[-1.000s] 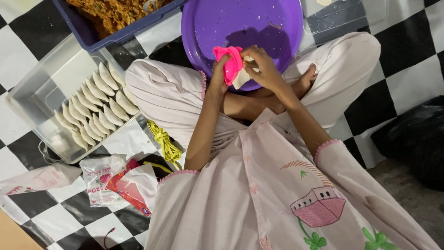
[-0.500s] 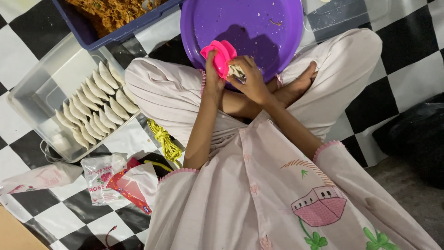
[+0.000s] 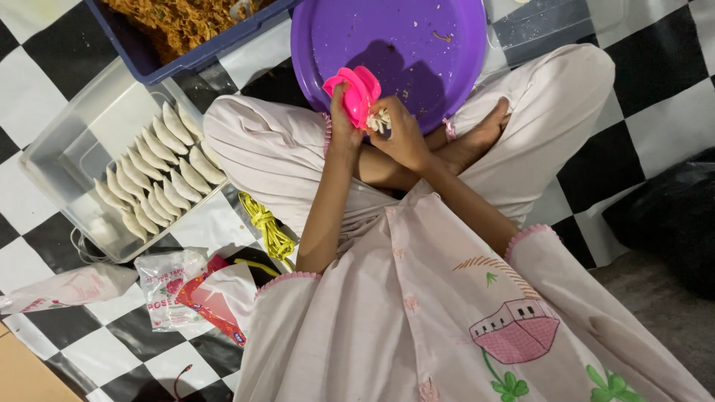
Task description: Assembling pastries by placing filling on dough and sealing them using a manual plastic mold.
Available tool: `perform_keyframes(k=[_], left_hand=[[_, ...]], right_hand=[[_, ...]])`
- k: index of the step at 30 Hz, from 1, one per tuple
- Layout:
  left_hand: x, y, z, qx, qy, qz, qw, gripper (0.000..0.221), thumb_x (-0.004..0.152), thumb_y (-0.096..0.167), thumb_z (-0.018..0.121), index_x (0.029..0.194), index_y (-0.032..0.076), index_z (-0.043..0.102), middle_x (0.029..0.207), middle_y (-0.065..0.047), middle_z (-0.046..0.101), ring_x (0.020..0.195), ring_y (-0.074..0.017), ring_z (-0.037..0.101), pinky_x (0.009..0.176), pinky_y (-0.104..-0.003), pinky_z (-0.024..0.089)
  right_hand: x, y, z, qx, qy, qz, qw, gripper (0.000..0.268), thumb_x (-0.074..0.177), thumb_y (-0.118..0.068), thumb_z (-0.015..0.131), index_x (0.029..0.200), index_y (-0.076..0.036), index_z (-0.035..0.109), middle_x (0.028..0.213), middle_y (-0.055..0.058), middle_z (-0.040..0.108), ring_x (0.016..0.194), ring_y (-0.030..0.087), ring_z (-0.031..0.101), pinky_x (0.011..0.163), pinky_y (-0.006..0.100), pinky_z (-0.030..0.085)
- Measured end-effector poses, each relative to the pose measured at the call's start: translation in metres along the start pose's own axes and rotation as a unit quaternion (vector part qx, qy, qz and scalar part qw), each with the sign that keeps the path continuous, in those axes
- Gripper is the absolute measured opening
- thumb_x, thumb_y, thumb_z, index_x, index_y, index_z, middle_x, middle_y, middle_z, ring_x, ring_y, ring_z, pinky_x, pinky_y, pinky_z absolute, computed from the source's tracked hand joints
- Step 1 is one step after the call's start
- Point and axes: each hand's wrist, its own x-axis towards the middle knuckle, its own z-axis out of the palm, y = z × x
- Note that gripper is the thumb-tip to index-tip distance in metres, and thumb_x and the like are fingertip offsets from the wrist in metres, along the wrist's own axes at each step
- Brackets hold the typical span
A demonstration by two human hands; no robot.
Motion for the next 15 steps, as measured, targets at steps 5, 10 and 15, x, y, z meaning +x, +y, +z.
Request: perform_keyframes(k=[5,10,15], left_hand=[[-0.001,-0.002,0.000,-0.019,-0.019,0.008,1.000,0.040,0.094,0.025,0.060,0.124,-0.001,0.053,0.104,-0.014,0.060,0.080,-0.0171,0.061,0.059,-0.024,0.051],[0.012,-0.004,-0.011,-0.059,0.015,0.009,0.998,0.039,0.093,0.024,0.061,0.124,0.001,0.056,0.106,-0.015,0.064,0.086,-0.0201,0.064,0.067,-0.029,0.054],[0.006,0.000,-0.004,-0.115,-0.011,-0.025,0.993,0.041,0.092,0.028,0.062,0.126,0.004,0.056,0.110,-0.013,0.065,0.092,-0.0219,0.065,0.075,-0.031,0.055]], right_hand=[[-0.008,0.010,0.005,-0.016,0.010,0.071,0.997,0.048,0.073,0.003,0.071,0.116,-0.009,0.053,0.102,0.007,0.063,0.083,0.022,0.064,0.074,0.034,0.052],[-0.007,0.030,0.001,-0.032,0.043,0.054,0.997,0.038,0.071,0.004,0.072,0.107,-0.006,0.062,0.100,0.007,0.062,0.083,0.023,0.063,0.073,0.035,0.051],[-0.008,0.058,-0.002,0.026,0.100,0.111,0.988,0.018,0.086,0.000,0.065,0.104,-0.005,0.066,0.096,0.007,0.059,0.077,0.016,0.054,0.069,0.028,0.045]])
